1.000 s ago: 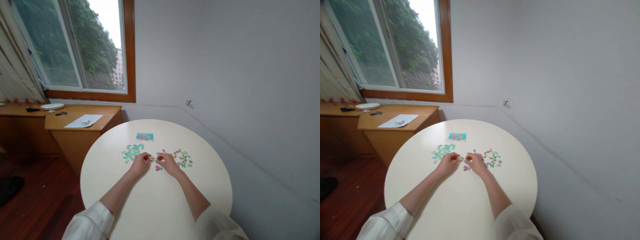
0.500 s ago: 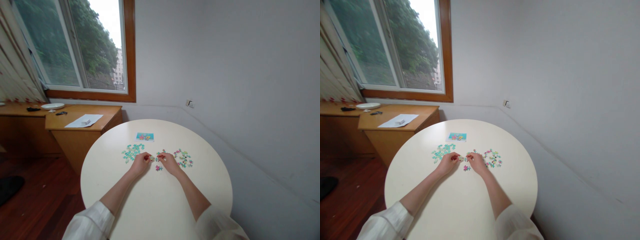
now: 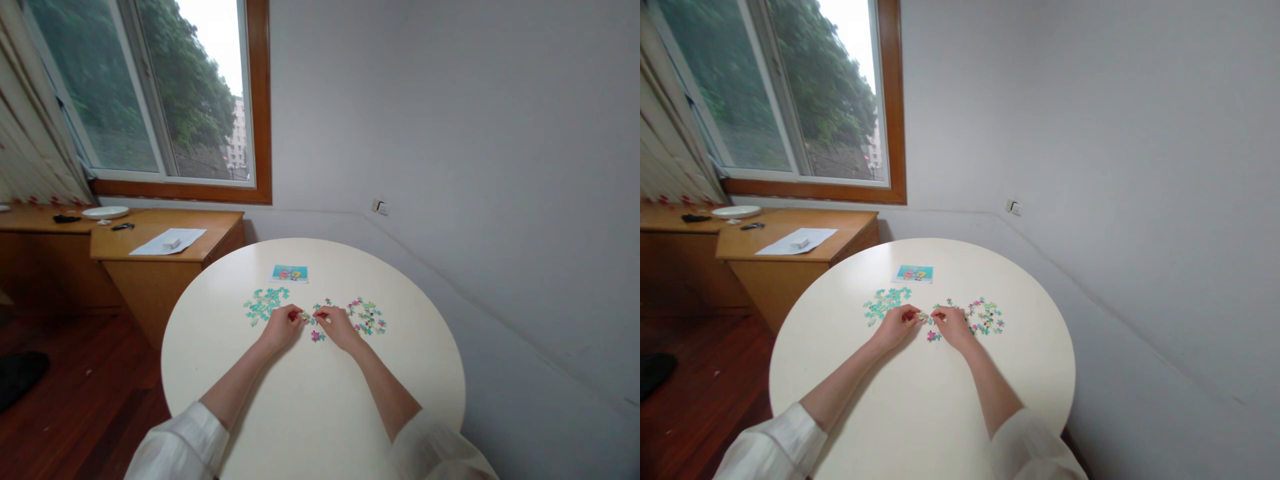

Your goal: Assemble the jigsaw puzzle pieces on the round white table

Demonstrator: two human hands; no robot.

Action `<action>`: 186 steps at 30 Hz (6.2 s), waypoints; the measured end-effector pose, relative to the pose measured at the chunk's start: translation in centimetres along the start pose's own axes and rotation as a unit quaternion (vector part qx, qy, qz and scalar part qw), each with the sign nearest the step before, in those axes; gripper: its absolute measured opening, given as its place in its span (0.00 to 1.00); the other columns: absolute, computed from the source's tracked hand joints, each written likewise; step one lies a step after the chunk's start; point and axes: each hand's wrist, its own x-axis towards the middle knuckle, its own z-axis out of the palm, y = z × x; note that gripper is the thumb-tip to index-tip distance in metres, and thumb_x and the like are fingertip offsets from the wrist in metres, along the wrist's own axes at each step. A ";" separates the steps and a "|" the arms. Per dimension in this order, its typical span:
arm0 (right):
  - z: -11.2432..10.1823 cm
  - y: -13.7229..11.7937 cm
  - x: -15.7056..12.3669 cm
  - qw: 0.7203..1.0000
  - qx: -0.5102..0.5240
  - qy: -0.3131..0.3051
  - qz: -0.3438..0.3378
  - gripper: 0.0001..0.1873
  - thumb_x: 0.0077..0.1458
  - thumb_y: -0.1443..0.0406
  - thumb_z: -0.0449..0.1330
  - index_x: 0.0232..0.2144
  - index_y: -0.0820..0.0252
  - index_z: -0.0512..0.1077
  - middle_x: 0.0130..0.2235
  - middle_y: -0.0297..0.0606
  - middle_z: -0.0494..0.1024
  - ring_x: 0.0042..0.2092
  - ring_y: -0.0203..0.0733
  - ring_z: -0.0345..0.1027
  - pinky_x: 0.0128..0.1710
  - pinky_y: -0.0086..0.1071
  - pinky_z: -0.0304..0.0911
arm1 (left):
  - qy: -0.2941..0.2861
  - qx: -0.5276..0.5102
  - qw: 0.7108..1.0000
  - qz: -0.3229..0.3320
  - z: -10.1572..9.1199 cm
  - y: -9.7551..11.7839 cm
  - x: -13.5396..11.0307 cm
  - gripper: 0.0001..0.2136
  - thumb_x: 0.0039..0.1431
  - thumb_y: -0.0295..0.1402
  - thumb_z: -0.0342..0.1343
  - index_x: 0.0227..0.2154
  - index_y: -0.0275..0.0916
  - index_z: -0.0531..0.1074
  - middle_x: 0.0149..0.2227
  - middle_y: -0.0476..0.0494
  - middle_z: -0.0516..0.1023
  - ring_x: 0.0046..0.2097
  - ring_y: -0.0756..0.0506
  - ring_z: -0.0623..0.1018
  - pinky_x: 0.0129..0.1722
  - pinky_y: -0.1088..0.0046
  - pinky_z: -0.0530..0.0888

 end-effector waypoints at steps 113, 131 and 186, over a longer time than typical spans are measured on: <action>-3.8 3.1 0.0 0.984 -0.003 0.028 0.178 0.03 0.36 0.67 0.59 0.19 0.60 0.73 0.18 0.32 0.74 0.22 0.34 0.63 0.21 0.26 0.51 | -0.178 0.037 0.971 0.154 -0.2 1.8 -1.5 0.07 0.48 0.31 0.52 0.25 0.38 0.76 0.29 0.44 0.77 0.35 0.48 0.72 0.39 0.74 0.67; -3.6 4.3 0.4 0.974 -0.174 0.085 0.120 0.11 0.49 0.66 0.53 0.27 0.57 0.76 0.31 0.39 0.77 0.35 0.40 0.67 0.35 0.30 0.55 | -0.158 0.037 0.975 0.149 -0.2 2.0 -1.5 0.11 0.49 0.25 0.46 0.25 0.35 0.75 0.29 0.44 0.77 0.35 0.48 0.73 0.35 0.76 0.68; -8.6 7.5 -0.7 0.940 -0.178 0.103 0.271 0.12 0.48 0.67 0.52 0.30 0.58 0.75 0.32 0.38 0.77 0.34 0.37 0.69 0.31 0.26 0.57 | -0.163 0.156 0.971 0.073 0.0 2.4 -1.6 0.13 0.49 0.44 0.54 0.30 0.39 0.72 0.31 0.47 0.71 0.37 0.47 0.69 0.41 0.68 0.59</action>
